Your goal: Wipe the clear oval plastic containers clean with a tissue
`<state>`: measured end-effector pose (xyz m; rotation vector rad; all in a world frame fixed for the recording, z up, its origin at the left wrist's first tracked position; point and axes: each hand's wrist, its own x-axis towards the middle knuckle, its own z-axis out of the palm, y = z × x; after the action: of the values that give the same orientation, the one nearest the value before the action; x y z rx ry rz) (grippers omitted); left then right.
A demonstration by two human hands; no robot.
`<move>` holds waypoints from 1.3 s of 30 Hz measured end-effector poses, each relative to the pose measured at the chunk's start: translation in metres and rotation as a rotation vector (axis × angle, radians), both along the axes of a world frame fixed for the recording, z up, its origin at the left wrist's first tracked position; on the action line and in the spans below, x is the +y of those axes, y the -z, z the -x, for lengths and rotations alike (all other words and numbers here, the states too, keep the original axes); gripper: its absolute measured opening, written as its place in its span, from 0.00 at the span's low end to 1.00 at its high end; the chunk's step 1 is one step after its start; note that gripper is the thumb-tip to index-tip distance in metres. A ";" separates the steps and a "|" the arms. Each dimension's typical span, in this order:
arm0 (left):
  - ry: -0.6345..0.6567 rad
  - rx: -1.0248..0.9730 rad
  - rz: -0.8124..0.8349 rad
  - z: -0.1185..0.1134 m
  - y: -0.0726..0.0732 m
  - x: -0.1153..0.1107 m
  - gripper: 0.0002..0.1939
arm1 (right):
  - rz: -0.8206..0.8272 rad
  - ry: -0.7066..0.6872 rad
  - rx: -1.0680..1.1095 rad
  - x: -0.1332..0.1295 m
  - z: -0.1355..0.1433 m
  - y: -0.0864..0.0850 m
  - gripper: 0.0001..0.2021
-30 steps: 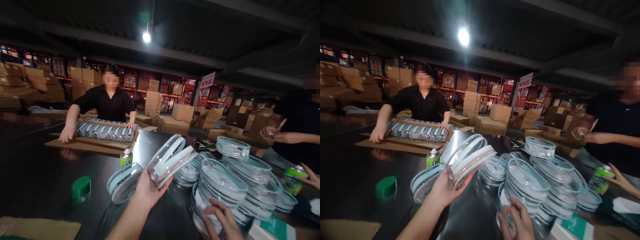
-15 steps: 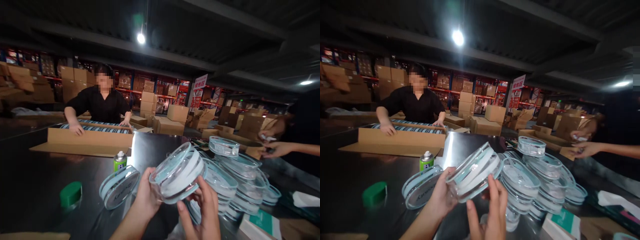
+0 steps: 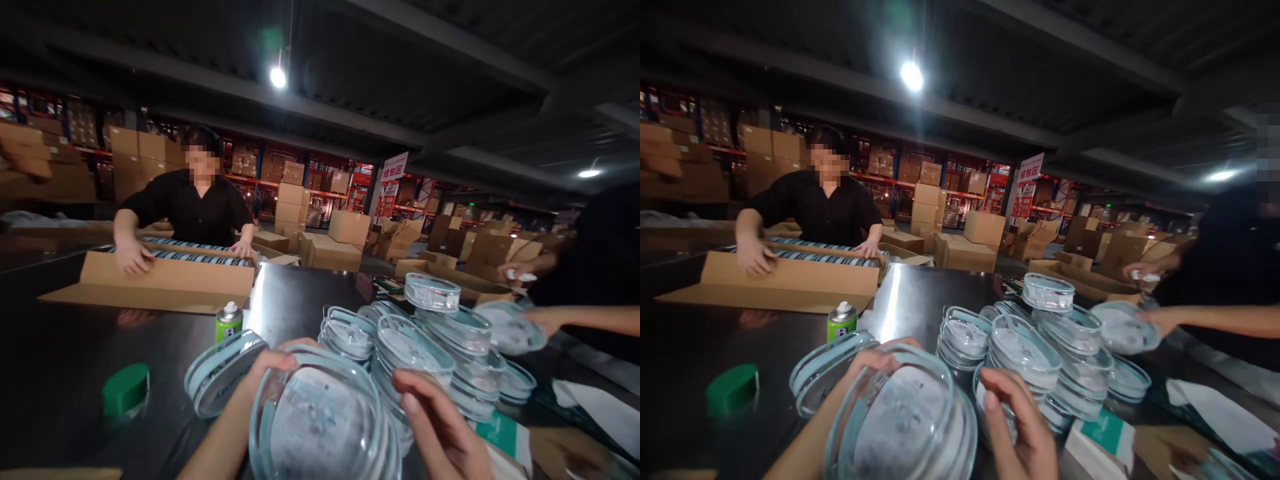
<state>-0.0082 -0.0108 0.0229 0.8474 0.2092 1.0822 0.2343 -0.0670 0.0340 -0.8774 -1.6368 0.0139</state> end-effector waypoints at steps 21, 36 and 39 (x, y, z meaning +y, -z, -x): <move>0.227 0.330 -0.097 -0.002 -0.020 -0.023 0.18 | 0.428 -0.305 -0.564 -0.023 0.002 -0.007 0.07; -0.148 0.323 -0.093 0.004 -0.024 -0.012 0.17 | 0.116 -0.048 -0.404 -0.038 -0.011 0.010 0.06; -0.188 0.353 -0.107 0.006 -0.025 -0.018 0.17 | 0.228 -0.045 -0.263 -0.037 -0.007 0.016 0.04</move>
<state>-0.0146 -0.0285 0.0477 1.1303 0.5386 1.1195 0.2412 -0.1041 0.0180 -1.0498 -1.9277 0.1225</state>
